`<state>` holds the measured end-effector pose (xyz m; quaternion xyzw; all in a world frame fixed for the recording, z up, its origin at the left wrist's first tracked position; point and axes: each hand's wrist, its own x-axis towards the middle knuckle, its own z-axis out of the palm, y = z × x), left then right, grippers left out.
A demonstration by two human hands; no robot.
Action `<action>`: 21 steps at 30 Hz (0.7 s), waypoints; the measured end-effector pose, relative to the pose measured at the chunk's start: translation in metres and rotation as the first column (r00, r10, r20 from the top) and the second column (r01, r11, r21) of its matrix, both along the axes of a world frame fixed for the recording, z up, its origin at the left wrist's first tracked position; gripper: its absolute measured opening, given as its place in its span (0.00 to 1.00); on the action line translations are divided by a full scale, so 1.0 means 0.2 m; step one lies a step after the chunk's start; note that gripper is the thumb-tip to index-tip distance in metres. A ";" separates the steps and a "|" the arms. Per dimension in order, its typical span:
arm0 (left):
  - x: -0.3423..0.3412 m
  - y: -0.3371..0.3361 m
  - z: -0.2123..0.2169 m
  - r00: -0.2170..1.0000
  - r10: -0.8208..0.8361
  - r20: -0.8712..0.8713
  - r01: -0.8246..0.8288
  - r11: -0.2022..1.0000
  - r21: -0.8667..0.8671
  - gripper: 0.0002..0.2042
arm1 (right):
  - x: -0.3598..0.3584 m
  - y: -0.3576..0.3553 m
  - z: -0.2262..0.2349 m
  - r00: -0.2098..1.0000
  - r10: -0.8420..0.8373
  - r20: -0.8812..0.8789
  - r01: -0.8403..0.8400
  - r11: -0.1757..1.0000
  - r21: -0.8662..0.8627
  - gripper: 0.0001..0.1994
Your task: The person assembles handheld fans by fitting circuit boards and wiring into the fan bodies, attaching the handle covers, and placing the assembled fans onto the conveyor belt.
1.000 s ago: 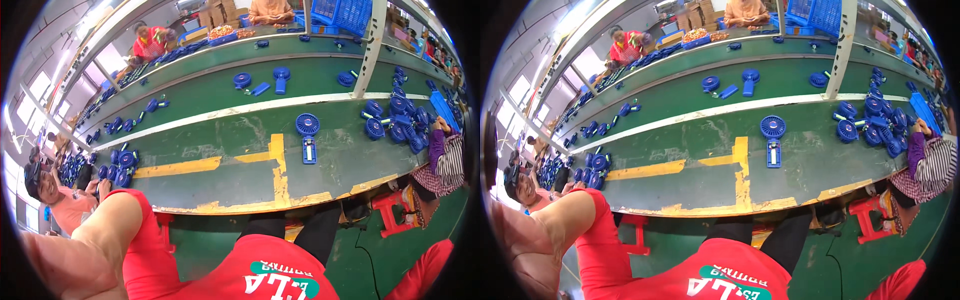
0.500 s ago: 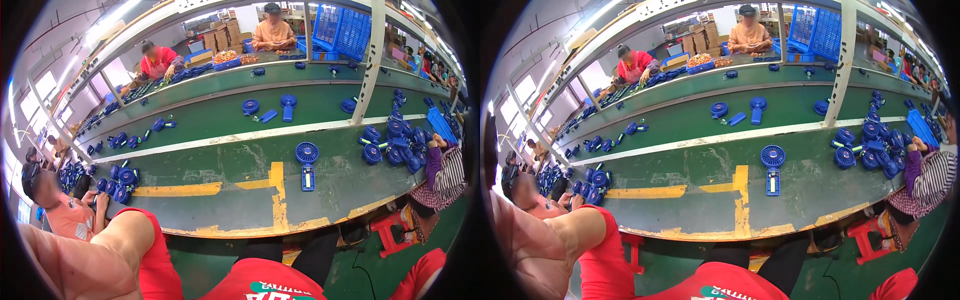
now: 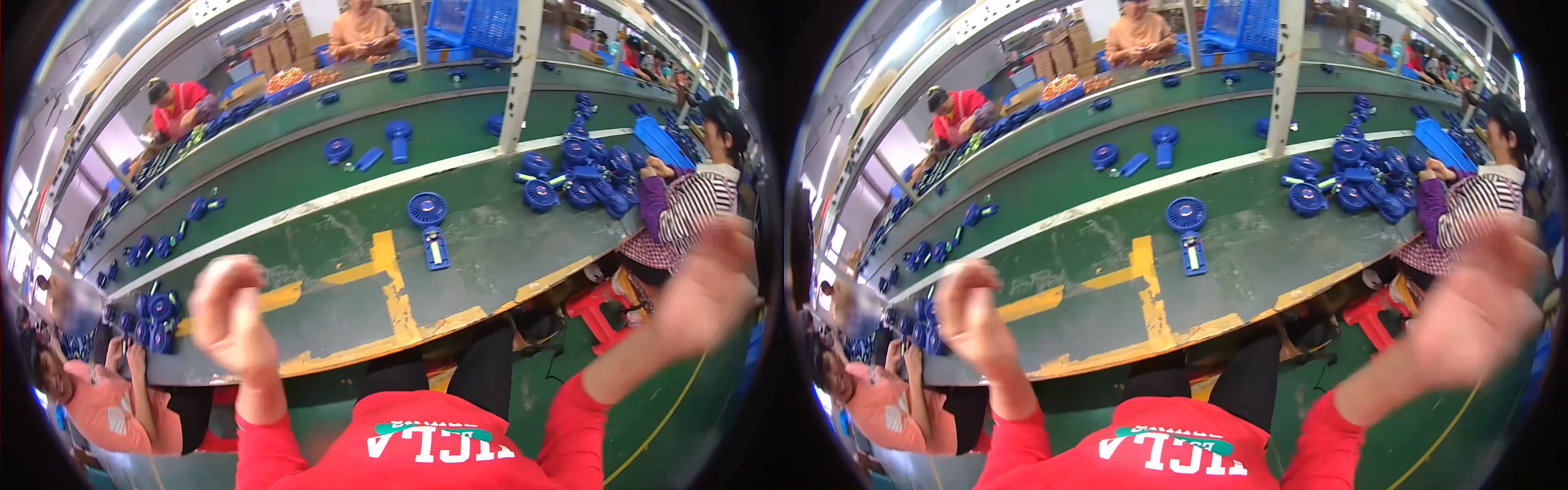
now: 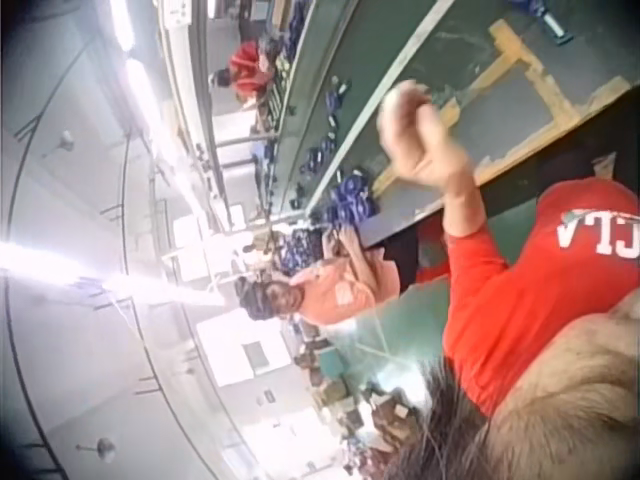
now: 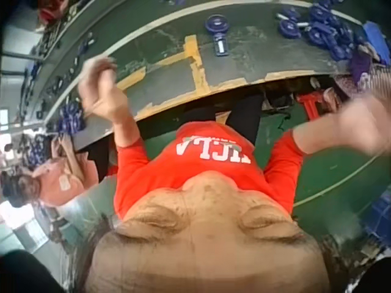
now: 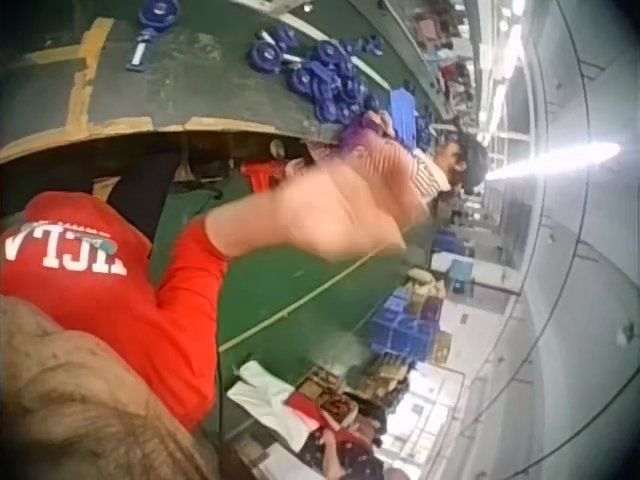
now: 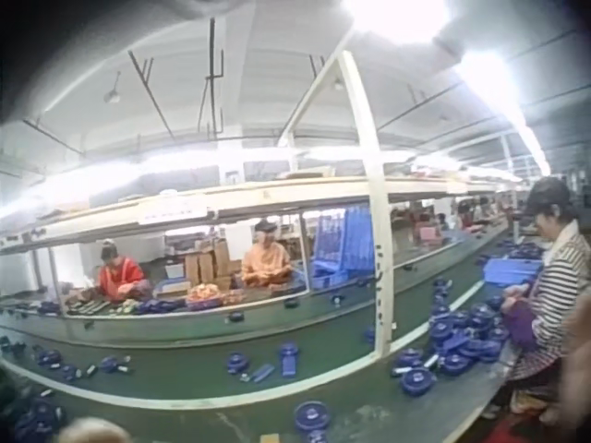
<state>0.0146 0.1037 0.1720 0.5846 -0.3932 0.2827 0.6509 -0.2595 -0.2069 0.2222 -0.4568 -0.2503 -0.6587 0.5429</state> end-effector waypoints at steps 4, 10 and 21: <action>-0.03 -0.09 -0.54 0.783 -0.116 -0.612 0.217 0.972 0.094 0.11 | 0.36 0.02 -0.65 0.606 -0.105 -0.789 0.467 0.850 0.245 0.11; -0.20 -0.13 -1.10 0.691 -0.059 -0.721 0.349 0.900 0.261 0.12 | 0.25 0.32 -1.37 0.241 0.585 -0.774 0.180 0.757 0.629 0.13; -0.22 -0.35 -1.14 0.942 -0.016 -0.336 0.218 0.791 0.572 0.08 | 0.09 0.34 -2.08 0.016 0.643 -0.765 0.563 0.627 0.539 0.10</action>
